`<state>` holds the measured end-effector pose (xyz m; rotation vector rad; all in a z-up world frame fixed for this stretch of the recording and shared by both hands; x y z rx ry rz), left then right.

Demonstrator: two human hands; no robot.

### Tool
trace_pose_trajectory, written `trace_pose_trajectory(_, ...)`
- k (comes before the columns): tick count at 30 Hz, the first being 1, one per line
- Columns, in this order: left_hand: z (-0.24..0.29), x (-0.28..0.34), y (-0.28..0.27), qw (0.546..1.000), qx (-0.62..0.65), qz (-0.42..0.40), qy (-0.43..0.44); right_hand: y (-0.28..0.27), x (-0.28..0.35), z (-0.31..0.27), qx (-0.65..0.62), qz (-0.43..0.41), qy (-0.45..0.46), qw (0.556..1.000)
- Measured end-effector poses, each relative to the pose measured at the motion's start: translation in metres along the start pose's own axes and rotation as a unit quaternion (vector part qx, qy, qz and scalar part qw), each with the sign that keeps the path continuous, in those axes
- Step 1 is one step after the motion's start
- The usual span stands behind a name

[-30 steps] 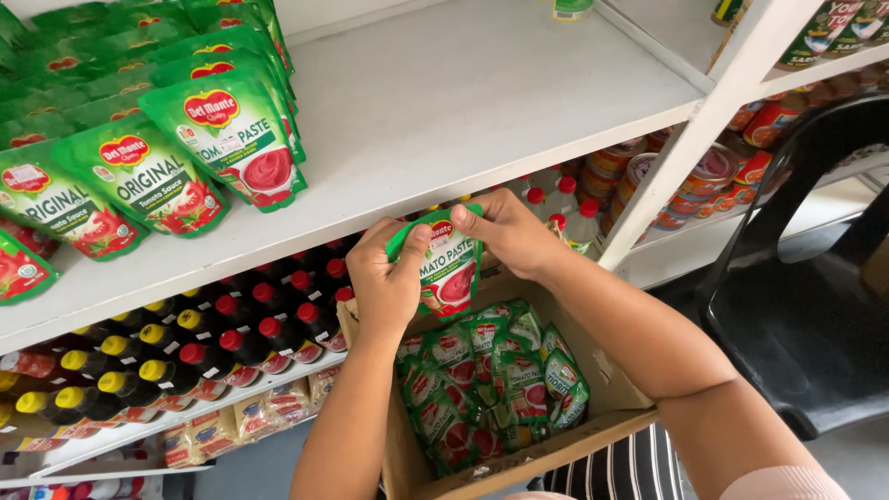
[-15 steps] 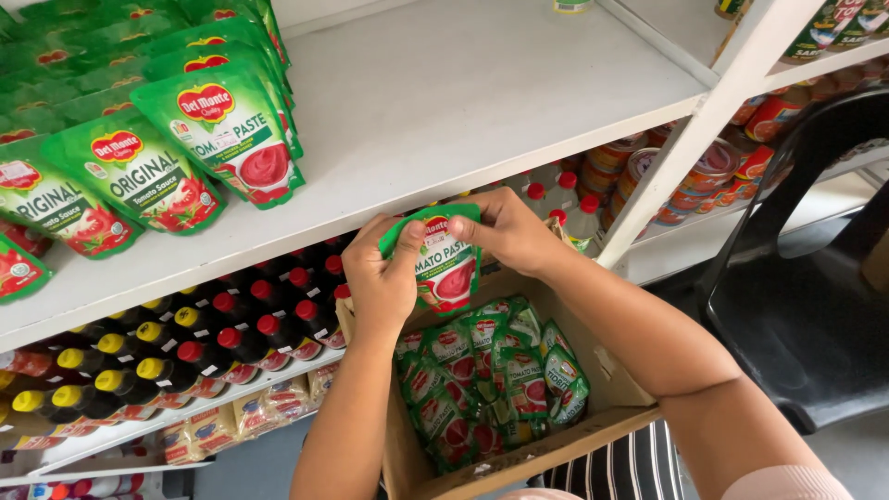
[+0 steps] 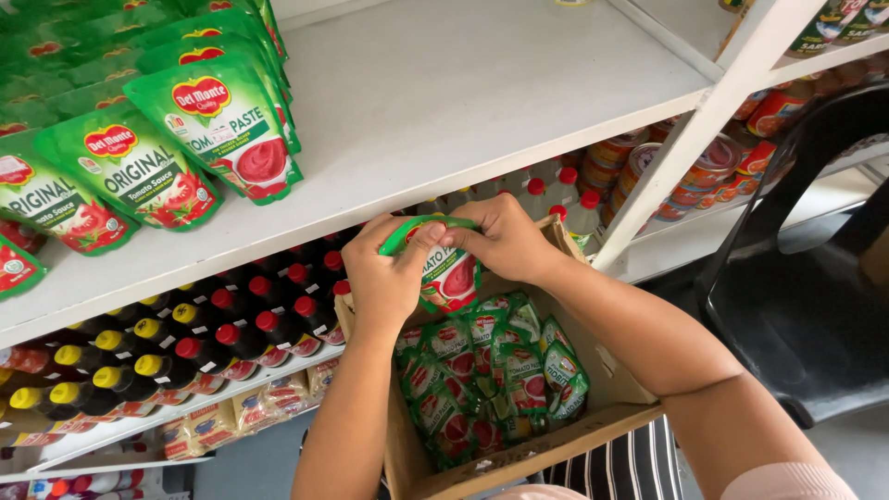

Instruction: Placing tomato paste pouches from a cardboard box onto a store shelf.

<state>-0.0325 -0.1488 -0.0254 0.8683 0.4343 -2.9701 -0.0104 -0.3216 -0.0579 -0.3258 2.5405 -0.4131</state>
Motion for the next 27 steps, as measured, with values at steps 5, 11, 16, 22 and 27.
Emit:
trace_pose_trajectory(5, -0.003, 0.001, -0.002, 1.000, -0.008, 0.006, -0.005, 0.002, 0.001, -0.010, 0.022, 0.008, -0.008, 1.000)
trace_pose_trajectory(11, 0.004, -0.002, -0.005, 1.000, -0.010, -0.010, 0.017, 0.000, 0.001, 0.007, -0.059, 0.005, 0.041, 0.997)
trace_pose_trajectory(16, -0.006, -0.004, -0.004, 0.999, -0.027, -0.044, 0.003, -0.010, 0.000, 0.030, -0.238, 0.000, 0.104, 0.966)
trace_pose_trajectory(22, -0.029, -0.004, -0.006, 0.997, -0.008, -0.062, -0.037, -0.014, 0.002, 0.043, -0.279, -0.063, 0.164, 0.944)
trace_pose_trajectory(27, -0.046, 0.000, -0.003, 0.975, 0.167, -0.111, -0.095, -0.016, -0.002, 0.026, -0.282, -0.070, 0.154, 0.944)
Point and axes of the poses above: each hand's wrist, its own x-axis away from the middle knuckle, its own y-axis out of the palm, z = x × y, the point moved 5 cm from there along -x, towards the middle knuckle, and after that the axes turned 2 degrees about -y, right-handed, at the moved point
